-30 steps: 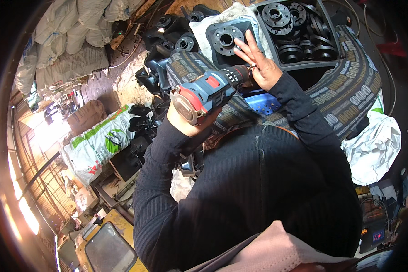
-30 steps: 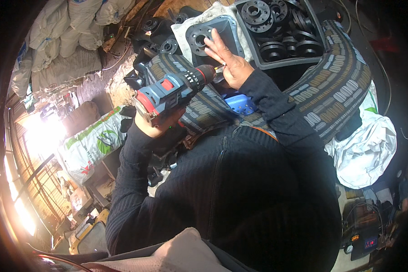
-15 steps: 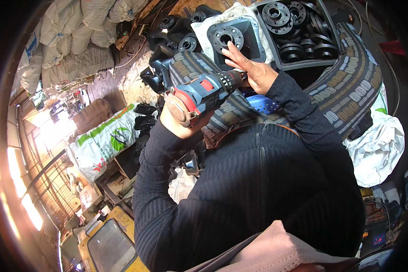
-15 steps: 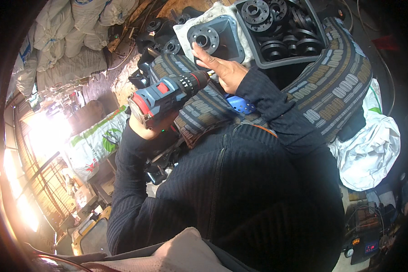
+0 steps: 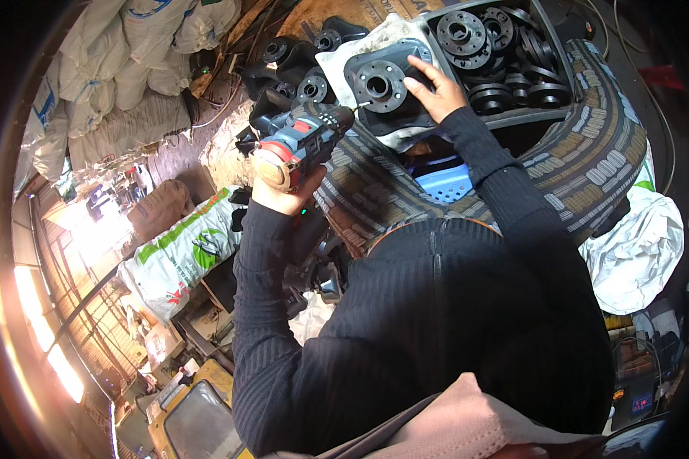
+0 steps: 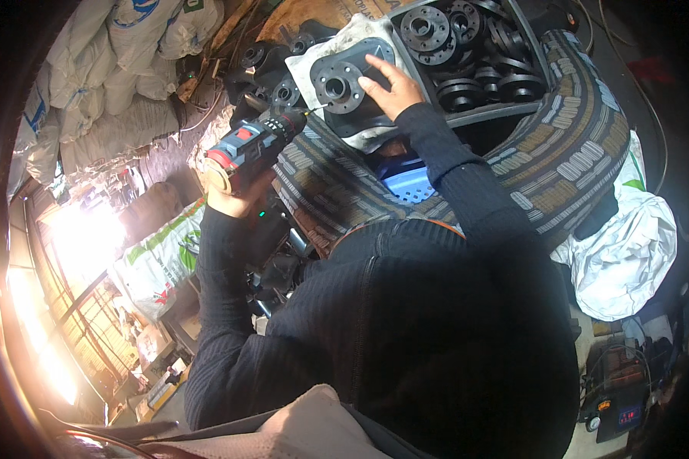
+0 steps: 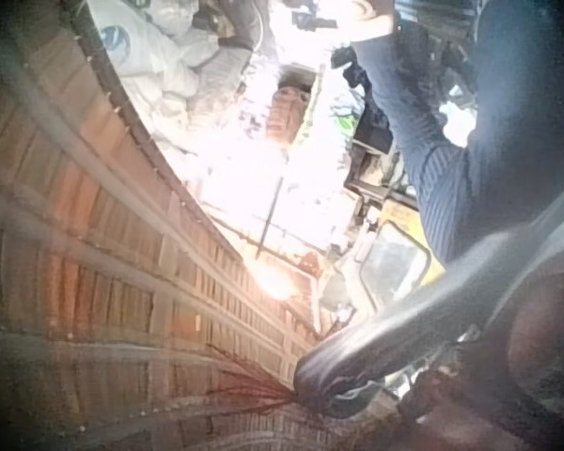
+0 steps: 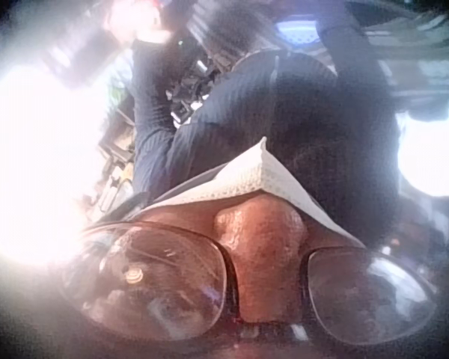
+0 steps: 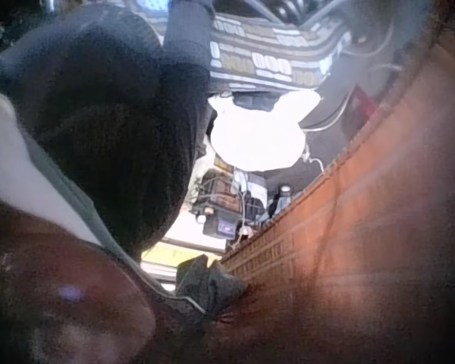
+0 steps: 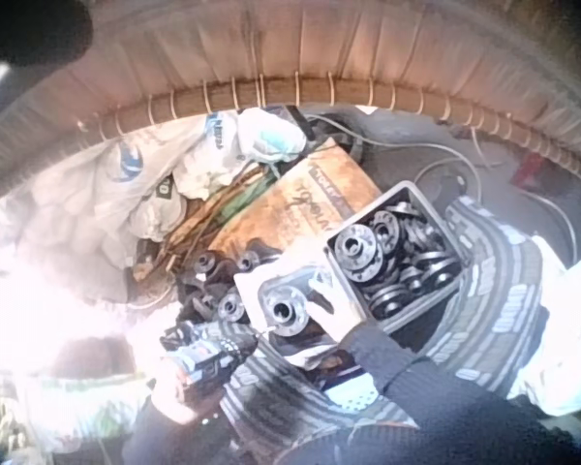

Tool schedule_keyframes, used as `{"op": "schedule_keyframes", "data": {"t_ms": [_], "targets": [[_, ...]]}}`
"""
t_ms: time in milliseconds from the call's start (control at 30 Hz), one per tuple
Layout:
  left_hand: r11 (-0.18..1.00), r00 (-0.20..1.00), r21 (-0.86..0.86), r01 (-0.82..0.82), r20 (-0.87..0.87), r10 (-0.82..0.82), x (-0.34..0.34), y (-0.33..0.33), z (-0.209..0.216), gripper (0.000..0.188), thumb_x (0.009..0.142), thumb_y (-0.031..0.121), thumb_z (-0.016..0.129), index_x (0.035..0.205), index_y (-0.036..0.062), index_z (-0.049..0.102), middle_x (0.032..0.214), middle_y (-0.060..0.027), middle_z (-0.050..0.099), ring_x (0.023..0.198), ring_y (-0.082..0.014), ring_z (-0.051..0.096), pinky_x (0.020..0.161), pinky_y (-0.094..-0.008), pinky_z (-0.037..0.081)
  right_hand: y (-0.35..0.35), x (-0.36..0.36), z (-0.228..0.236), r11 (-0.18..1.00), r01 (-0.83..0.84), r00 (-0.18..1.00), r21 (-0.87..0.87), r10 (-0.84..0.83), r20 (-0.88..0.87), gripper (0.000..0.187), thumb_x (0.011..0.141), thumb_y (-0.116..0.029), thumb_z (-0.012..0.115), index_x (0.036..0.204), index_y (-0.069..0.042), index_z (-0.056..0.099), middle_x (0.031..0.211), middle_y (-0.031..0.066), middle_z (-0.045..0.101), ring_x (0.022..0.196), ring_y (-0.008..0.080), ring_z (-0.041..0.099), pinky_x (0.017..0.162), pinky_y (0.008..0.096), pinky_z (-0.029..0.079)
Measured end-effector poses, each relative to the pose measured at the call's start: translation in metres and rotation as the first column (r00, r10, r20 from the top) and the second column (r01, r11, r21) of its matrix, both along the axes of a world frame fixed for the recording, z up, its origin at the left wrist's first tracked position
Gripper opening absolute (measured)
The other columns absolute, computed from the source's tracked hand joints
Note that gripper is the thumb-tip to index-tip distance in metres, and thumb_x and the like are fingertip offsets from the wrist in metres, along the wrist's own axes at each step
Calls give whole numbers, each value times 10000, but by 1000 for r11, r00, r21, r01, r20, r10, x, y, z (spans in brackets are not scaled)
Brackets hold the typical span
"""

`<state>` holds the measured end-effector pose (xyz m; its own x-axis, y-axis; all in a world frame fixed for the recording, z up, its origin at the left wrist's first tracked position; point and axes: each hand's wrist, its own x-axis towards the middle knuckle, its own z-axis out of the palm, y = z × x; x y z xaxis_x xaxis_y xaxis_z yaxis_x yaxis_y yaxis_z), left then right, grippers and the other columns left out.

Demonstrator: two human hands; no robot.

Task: The person uses a cordless drill to make holes in black plastic parts. They pick up each part, position it on a work surface, and drill into it before setting it aside.

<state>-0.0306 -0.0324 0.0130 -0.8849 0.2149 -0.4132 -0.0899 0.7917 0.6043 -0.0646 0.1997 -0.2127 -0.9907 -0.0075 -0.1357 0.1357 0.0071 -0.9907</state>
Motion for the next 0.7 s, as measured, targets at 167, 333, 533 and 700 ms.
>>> {"op": "schedule_keyframes", "data": {"t_ms": [167,333,533,700], "targets": [[979,991,-154,130,49,-124,-13,-9,-17,470,730,206,700,1140,58,527,1110,-76,583,1028,-226,544,910,-325,413,-17,-2,-13,907,20,988,420,46,-146,457,821,-417,577,1202,-167,546,1242,104,522,1229,250,411,997,392,293],[916,959,-288,280,121,-255,-18,-12,-30,488,723,256,698,1148,91,525,1138,-69,569,1059,-229,517,946,-333,381,-20,-3,-16,892,15,987,451,59,-150,431,826,-408,570,1180,-163,556,1240,18,535,1252,213,385,1013,414,248],[839,927,-395,373,114,-358,-31,-4,-39,355,741,124,620,1089,98,557,1032,-89,599,963,-254,569,852,-336,448,-25,-1,-22,908,79,974,412,17,-225,417,836,-397,546,1183,-165,545,1244,5,528,1267,209,357,1039,435,186],[905,931,-265,334,241,-273,-42,1,-33,456,768,208,588,1176,43,466,1109,-80,579,995,-232,568,819,-377,480,-28,-2,-22,920,99,971,380,-7,-237,416,841,-369,539,1200,-161,536,1249,8,524,1271,216,352,1047,446,160]]}}
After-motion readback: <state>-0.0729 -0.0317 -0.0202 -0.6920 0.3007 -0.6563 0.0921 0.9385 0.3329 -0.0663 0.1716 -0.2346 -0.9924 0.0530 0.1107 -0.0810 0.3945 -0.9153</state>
